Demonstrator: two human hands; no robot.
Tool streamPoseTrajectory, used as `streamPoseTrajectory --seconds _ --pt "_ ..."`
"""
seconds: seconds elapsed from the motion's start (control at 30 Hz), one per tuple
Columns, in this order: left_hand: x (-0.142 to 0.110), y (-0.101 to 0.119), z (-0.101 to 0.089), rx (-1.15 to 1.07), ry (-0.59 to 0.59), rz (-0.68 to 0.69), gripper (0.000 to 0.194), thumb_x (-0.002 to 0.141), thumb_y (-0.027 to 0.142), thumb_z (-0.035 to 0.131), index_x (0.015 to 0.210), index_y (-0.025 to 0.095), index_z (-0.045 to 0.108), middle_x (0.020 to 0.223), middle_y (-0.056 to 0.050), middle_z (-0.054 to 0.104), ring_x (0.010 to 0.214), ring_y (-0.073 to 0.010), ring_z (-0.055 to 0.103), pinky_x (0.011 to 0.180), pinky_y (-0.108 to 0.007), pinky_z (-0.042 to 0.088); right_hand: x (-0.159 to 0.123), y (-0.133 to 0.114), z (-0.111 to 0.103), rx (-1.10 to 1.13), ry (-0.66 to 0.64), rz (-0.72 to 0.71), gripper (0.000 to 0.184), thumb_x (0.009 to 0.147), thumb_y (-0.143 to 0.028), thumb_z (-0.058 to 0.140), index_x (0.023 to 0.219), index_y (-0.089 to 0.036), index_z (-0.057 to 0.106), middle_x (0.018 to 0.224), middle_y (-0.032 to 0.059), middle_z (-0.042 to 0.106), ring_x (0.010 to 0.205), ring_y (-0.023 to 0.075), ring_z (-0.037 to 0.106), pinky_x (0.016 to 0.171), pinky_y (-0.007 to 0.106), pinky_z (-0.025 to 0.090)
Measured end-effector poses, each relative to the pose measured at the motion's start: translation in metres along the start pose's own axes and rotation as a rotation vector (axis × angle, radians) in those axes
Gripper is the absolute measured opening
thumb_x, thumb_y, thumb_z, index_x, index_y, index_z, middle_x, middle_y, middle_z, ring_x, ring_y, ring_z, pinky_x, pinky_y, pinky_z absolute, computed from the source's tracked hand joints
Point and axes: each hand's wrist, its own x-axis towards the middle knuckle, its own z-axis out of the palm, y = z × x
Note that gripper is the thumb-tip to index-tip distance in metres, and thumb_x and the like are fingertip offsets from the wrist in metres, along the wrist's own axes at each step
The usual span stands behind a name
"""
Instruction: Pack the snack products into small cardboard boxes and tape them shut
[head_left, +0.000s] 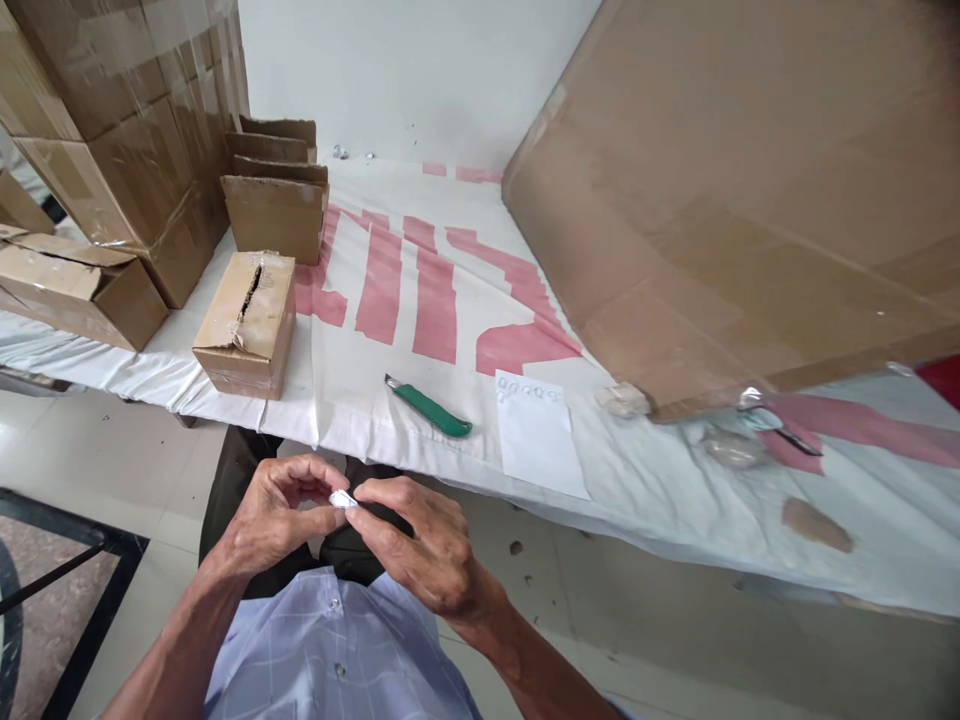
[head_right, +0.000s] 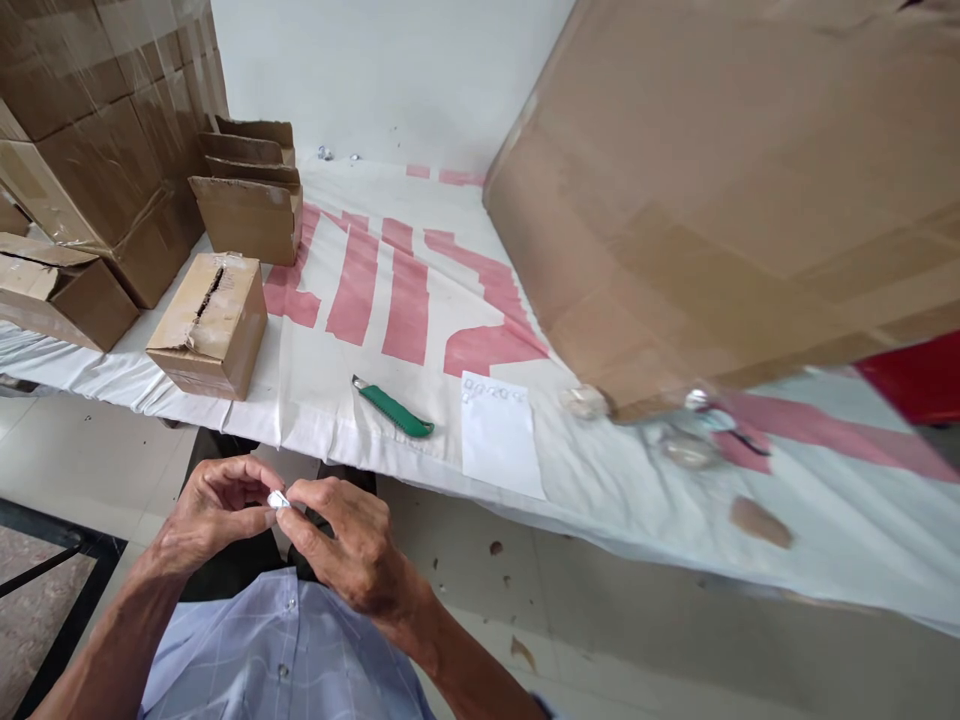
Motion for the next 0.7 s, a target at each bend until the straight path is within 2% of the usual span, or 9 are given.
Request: streamPoseTrajectory --seconds 0.13,0.43,0.7 --pt "-0.0006 -0.0009 -0.0016 0.026 0.019 -0.027 0.019 0.072 0.029 0.092 0.079 0.015 0.080 0.072 -0.003 0.070 0.066 -0.0134 0.059 0.066 -0.025 0.047 -0.0032 -0.0009 0.0013 0.001 -0.013 0.016 0.018 0.096 -0.001 0.062 0.101 -0.016 0.071 0.095 0.0091 0.074 0.083 0.0165 0.070 0.070 0.028 0.058" --pt "-0.0018 0.0011 -0.0055 0.029 0.017 -0.058 0.033 0.076 0.045 0.092 0.074 0.015 0.079 0.067 -0.002 0.068 0.063 -0.0127 0.056 0.065 -0.026 0.044 -0.0036 -0.0020 0.0014 -0.003 0.021 -0.016 0.017 0.097 -0.003 0.062 0.100 -0.016 0.072 0.095 0.0094 0.073 0.084 0.0163 0.070 0.069 0.027 0.058" --pt "0.0006 -0.0062 -0.0078 -0.119 -0.077 -0.082 0.032 0.080 0.044 0.091 0.077 0.015 0.078 0.071 -0.004 0.071 0.065 -0.0140 0.060 0.068 -0.027 0.046 -0.0067 -0.0027 0.0031 -0.007 0.053 0.000 0.020 0.096 -0.004 0.062 0.107 -0.018 0.071 0.093 0.0080 0.075 0.083 0.0173 0.072 0.069 0.028 0.061"
